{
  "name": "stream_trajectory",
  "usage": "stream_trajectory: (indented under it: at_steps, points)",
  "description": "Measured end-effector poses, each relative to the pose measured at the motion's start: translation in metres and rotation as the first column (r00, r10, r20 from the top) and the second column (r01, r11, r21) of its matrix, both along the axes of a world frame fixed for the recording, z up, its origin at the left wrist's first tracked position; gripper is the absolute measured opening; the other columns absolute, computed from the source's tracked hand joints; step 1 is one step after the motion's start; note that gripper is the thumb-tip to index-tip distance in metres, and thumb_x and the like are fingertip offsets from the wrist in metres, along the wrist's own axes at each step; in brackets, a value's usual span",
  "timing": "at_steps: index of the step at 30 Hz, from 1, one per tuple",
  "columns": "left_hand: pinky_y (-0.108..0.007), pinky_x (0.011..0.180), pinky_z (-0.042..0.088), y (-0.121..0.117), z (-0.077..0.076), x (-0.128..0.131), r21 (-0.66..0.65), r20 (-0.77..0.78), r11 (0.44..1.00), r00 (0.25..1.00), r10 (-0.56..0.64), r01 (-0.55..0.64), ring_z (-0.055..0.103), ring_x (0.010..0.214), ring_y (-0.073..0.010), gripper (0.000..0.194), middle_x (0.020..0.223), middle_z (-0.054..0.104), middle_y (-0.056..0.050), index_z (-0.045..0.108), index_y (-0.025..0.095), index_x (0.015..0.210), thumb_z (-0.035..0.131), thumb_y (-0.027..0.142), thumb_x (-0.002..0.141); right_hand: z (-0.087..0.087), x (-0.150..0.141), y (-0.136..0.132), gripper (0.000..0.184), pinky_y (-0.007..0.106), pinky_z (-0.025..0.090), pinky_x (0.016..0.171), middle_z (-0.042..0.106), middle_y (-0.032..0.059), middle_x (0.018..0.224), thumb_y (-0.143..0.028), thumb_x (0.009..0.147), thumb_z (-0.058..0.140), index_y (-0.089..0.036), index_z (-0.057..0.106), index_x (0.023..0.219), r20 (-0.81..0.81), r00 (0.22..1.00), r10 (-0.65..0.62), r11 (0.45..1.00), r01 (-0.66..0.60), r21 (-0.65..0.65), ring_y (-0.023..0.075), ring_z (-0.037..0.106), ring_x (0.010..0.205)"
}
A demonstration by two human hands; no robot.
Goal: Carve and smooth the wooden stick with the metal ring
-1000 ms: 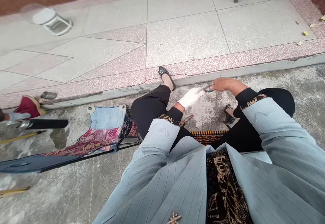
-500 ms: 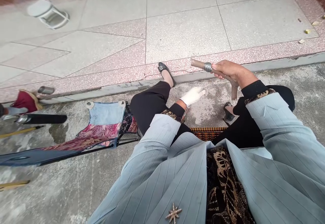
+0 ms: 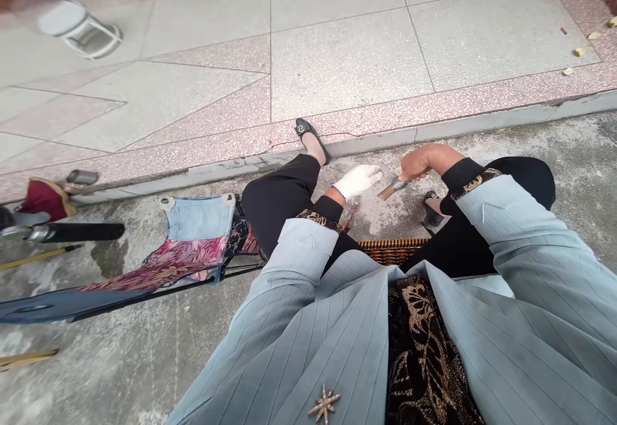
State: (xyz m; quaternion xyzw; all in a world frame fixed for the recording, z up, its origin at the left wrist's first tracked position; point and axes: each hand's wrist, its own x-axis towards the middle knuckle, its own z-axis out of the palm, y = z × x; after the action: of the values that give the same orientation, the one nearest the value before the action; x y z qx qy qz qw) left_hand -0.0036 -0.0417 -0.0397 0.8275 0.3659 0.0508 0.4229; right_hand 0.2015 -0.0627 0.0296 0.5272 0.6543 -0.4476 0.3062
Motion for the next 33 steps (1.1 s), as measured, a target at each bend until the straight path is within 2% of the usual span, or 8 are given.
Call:
stream_trajectory:
  at_steps: [5,10,13,17,21,24,28,33]
  points:
    - [-0.027,0.068,0.041,-0.005,-0.008,0.003,-0.02,-0.022,0.991,0.991,-0.129,0.129,0.054,0.069,-0.015,0.038,0.075,0.064,-0.004,0.067,0.014,0.087,0.041,0.041,0.094,-0.009,-0.001,0.008,0.047,0.038,0.044,0.068,0.067,0.0179,0.08,-0.049,0.096,0.048,-0.009,0.07,0.086,0.155,0.987,-0.034,0.965,-0.008,0.262,0.0287,0.065,0.075]
    - [-0.026,0.07,0.042,-0.014,-0.017,0.007,0.004,-0.019,0.978,0.977,-0.21,0.21,0.055,0.072,-0.0148,0.035,0.078,0.063,-0.003,0.066,0.015,0.096,0.039,0.037,0.097,-0.006,0.007,0.017,0.044,0.036,0.044,0.074,0.067,0.0231,0.104,-0.046,0.099,0.044,-0.009,0.066,0.108,0.172,0.957,-0.232,0.871,0.126,0.475,0.0324,0.065,0.095]
    - [-0.025,0.072,0.043,-0.016,-0.02,0.009,0.005,0.035,0.98,0.98,-0.198,0.198,0.056,0.073,-0.0139,0.034,0.081,0.063,-0.003,0.066,0.014,0.093,0.039,0.034,0.097,0.009,0.014,0.017,0.043,0.032,0.044,0.073,0.067,0.0208,0.102,-0.045,0.101,0.04,-0.009,0.065,0.104,-0.043,0.945,-0.324,0.794,0.297,0.53,0.0269,0.063,0.09]
    - [-0.026,0.068,0.043,-0.011,-0.019,0.007,0.004,0.052,0.999,0.997,-0.05,0.05,0.054,0.068,-0.0139,0.039,0.076,0.063,-0.004,0.067,0.012,0.097,0.037,0.036,0.098,0.032,0.02,0.004,0.048,0.027,0.043,0.065,0.064,0.0101,0.082,-0.051,0.103,0.033,-0.013,0.062,0.095,-0.49,0.792,-0.363,0.788,0.542,0.292,0.015,0.055,0.066]
    - [-0.028,0.075,0.045,-0.002,-0.015,0.0,0.102,0.023,0.994,0.998,-0.052,0.049,0.06,0.078,-0.0168,0.035,0.089,0.069,-0.007,0.067,0.014,0.103,0.037,0.032,0.099,0.033,0.018,-0.01,0.049,0.025,0.041,0.062,0.056,0.0029,0.069,-0.06,0.096,0.046,-0.015,0.058,0.079,-0.623,0.733,-0.272,0.951,0.302,-0.06,0.0105,0.047,0.058]
    - [-0.029,0.08,0.045,0.002,-0.015,-0.006,0.147,-0.022,0.983,0.994,-0.109,0.111,0.063,0.086,-0.0189,0.033,0.096,0.071,-0.006,0.068,0.016,0.106,0.039,0.032,0.098,0.02,0.009,-0.013,0.052,0.025,0.041,0.062,0.056,0.0017,0.068,-0.063,0.092,0.052,-0.014,0.058,0.076,-0.545,0.818,-0.185,0.971,0.067,-0.229,0.0102,0.047,0.059]
    - [-0.031,0.085,0.046,0.002,-0.016,-0.011,0.277,-0.2,0.942,0.97,-0.136,0.189,0.065,0.096,-0.0221,0.039,0.108,0.072,-0.008,0.066,0.018,0.115,0.037,0.038,0.099,0.005,-0.005,-0.011,0.048,0.029,0.039,0.061,0.055,0.0029,0.063,-0.055,0.094,0.052,-0.013,0.06,0.072,-0.258,0.966,-0.007,0.984,-0.039,-0.172,0.0129,0.047,0.056]
    - [-0.03,0.084,0.045,-0.001,-0.009,-0.008,0.323,-0.293,0.925,0.95,-0.105,0.201,0.066,0.098,-0.0227,0.042,0.11,0.072,-0.009,0.064,0.017,0.118,0.033,0.039,0.101,-0.005,-0.009,-0.007,0.048,0.033,0.04,0.062,0.056,0.0057,0.061,-0.048,0.097,0.047,-0.014,0.059,0.065,-0.061,0.998,0.016,0.999,-0.019,-0.044,0.0156,0.048,0.055]
